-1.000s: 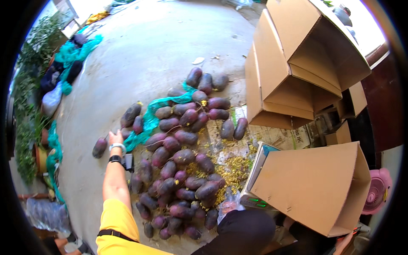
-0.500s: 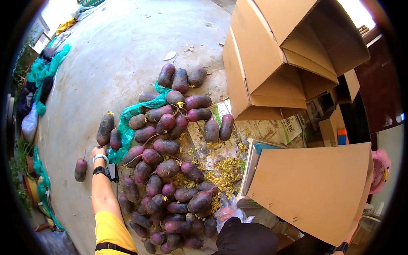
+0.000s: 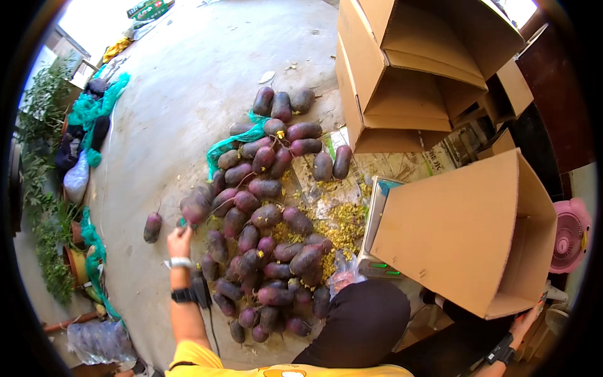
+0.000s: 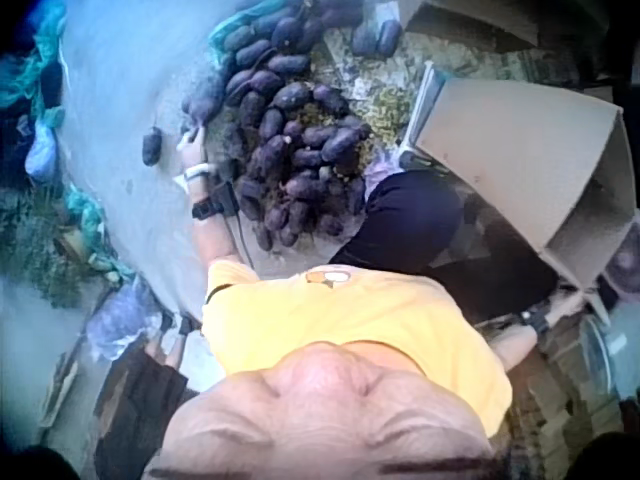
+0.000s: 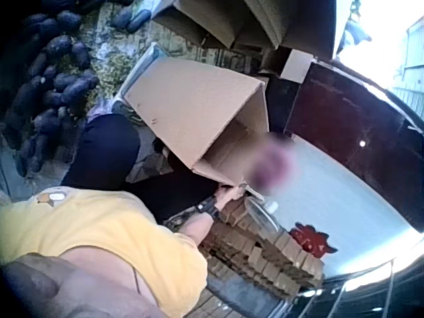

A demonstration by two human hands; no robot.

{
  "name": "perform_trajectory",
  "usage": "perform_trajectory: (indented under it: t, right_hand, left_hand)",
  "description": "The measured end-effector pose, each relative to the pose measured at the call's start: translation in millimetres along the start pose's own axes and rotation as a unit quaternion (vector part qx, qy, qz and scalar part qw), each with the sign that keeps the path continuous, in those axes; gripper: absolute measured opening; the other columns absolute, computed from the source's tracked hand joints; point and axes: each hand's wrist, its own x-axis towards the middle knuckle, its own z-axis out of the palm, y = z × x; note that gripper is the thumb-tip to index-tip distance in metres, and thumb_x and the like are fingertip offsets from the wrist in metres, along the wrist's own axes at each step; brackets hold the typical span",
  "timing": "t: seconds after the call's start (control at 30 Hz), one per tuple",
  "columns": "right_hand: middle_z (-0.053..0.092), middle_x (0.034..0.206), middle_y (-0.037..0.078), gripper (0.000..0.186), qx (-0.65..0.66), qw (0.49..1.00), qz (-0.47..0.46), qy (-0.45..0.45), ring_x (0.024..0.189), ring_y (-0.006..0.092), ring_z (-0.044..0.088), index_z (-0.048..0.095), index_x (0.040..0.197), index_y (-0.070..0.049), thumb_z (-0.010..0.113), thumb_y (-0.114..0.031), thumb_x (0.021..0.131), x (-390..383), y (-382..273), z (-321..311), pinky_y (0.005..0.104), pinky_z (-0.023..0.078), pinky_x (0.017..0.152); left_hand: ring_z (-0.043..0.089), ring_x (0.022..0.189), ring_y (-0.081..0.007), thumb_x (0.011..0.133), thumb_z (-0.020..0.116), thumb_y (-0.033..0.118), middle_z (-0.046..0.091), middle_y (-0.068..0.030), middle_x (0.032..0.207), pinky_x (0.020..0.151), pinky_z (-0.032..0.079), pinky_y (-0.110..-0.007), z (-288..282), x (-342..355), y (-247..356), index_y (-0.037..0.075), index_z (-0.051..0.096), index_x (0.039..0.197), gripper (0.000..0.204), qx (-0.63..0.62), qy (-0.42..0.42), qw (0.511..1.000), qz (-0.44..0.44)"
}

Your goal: The person trims the stems of passion fruits using shears, places the fruits into a plastic bag inside a cardboard box on a scale, ties the bag, and seals the box using a tape dispenser.

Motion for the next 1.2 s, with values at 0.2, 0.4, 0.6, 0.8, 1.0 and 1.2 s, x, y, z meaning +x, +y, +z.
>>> perform_trajectory:
  t: [0.2, 0.4, 0.6, 0.8, 1.0, 1.2]
  right_hand:
    - [0.052, 0.075, 0.000, 0.015, 0.036, 0.994, 0.028, -0.100, 0.068, 0.0102, 0.050, 0.054, 0.093, -0.010, 0.055, -0.025, 0.094, -8.3, -7.4, 16.6, 0.0229, 0.040, 0.062]
    - [0.041, 0.072, 0.000, 0.016, 0.163, 0.978, 0.064, -0.109, 0.061, 0.0097, 0.038, 0.045, 0.087, -0.005, 0.051, -0.017, 0.096, -25.8, -8.1, 50.7, 0.0221, 0.034, 0.052]
    - [0.041, 0.075, 0.000, 0.015, 0.151, 0.978, 0.049, -0.134, 0.062, 0.0079, 0.037, 0.045, 0.088, -0.005, 0.052, -0.016, 0.096, -45.8, -10.3, 66.6, 0.0211, 0.033, 0.052]
    - [0.041, 0.074, -0.001, 0.016, 0.178, 0.973, 0.046, -0.139, 0.060, 0.0073, 0.035, 0.044, 0.086, -0.006, 0.053, -0.015, 0.096, -47.7, -12.7, 50.0, 0.0209, 0.032, 0.052]
    - [0.039, 0.070, -0.001, 0.018, 0.171, 0.978, 0.010, -0.120, 0.059, 0.0087, 0.036, 0.044, 0.086, -0.008, 0.054, -0.019, 0.095, -52.0, -19.6, 37.9, 0.0231, 0.033, 0.051]
    - [0.043, 0.077, 0.000, 0.028, 0.120, 0.986, -0.117, -0.021, 0.059, 0.0086, 0.036, 0.046, 0.092, -0.008, 0.048, -0.035, 0.098, -136.0, -73.5, 92.4, 0.0228, 0.032, 0.052]
  left_hand:
    - [0.050, 0.065, -0.0089, 0.085, 0.064, 0.008, 0.055, 0.0035, 0.068, 0.061, 0.042, -0.024, -0.7, -204.5, -18.5, -0.003, 0.066, 0.087, 0.012, -0.229, -0.094, 0.936, -0.250]
    - [0.062, 0.076, -0.0228, 0.083, 0.062, 0.014, 0.065, -0.0125, 0.081, 0.071, 0.048, -0.034, 18.0, -286.5, -69.0, -0.004, 0.066, 0.093, 0.020, -0.061, -0.084, 0.988, -0.112]
    - [0.059, 0.079, -0.0364, 0.083, 0.056, 0.021, 0.060, -0.0142, 0.083, 0.071, 0.047, -0.047, 6.0, -256.8, -72.0, 0.009, 0.067, 0.079, 0.017, 0.301, -0.142, 0.943, -0.014]
    - [0.029, 0.134, -0.0368, 0.048, 0.089, 0.022, 0.029, -0.0214, 0.145, 0.110, 0.030, -0.041, -9.2, -215.9, -34.0, 0.005, 0.017, 0.146, 0.123, 0.159, -0.172, 0.969, 0.075]
    - [0.042, 0.123, -0.0360, 0.051, 0.087, 0.024, 0.041, -0.0218, 0.134, 0.104, 0.037, -0.041, 43.6, -222.8, -41.0, 0.002, 0.029, 0.140, 0.108, 0.072, -0.114, 0.986, -0.101]
    - [0.051, 0.114, -0.0364, 0.049, 0.087, 0.028, 0.052, -0.0220, 0.123, 0.098, 0.043, -0.041, 54.2, -236.4, -33.3, 0.000, 0.045, 0.124, 0.090, 0.120, -0.055, 0.939, -0.319]
